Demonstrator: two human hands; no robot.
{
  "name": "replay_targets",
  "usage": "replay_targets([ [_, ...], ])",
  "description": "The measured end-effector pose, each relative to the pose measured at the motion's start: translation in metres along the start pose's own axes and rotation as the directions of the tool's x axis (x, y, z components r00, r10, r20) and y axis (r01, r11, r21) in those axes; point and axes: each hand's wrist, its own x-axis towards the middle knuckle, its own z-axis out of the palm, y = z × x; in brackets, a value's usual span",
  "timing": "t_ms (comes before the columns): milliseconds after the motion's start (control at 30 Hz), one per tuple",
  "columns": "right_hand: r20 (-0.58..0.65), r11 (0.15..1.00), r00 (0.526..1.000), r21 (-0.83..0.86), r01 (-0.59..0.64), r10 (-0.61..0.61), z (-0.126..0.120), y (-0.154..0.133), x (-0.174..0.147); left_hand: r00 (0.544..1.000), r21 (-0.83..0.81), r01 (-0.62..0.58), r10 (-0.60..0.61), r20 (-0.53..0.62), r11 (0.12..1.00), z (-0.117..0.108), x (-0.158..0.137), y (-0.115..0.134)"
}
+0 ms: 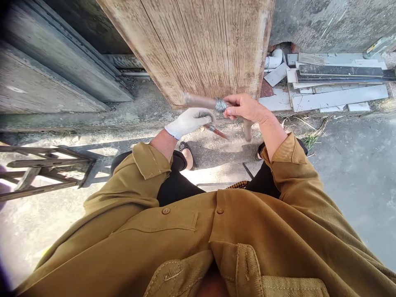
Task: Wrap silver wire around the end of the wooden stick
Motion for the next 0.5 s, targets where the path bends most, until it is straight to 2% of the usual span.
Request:
replay_targets([
  [100,-0.130,0.994,0.991,0.101,0.030,-0.016,0.016,-0.002,0.005,0.997,0.172,-0.080,0.081,0.003,0.982,0.000,-0.004,0.005],
  [200,-0.184,0.988,0.983,0.146,0.047,-0.020,0.025,-0.004,0.009,0.998,0.319,-0.057,0.066,-0.018,0.946,0.003,-0.006,0.007],
  [333,-0.188,0.985,0.982,0.163,0.064,-0.033,0.028,-0.003,0.011,1.000,0.299,-0.002,-0.002,0.011,0.954,0.011,-0.003,0.005],
  [500,-0.161,0.986,0.985,0.140,0.087,-0.064,0.027,0.001,0.009,0.999,0.308,-0.021,0.029,-0.023,0.951,0.017,0.003,0.001],
])
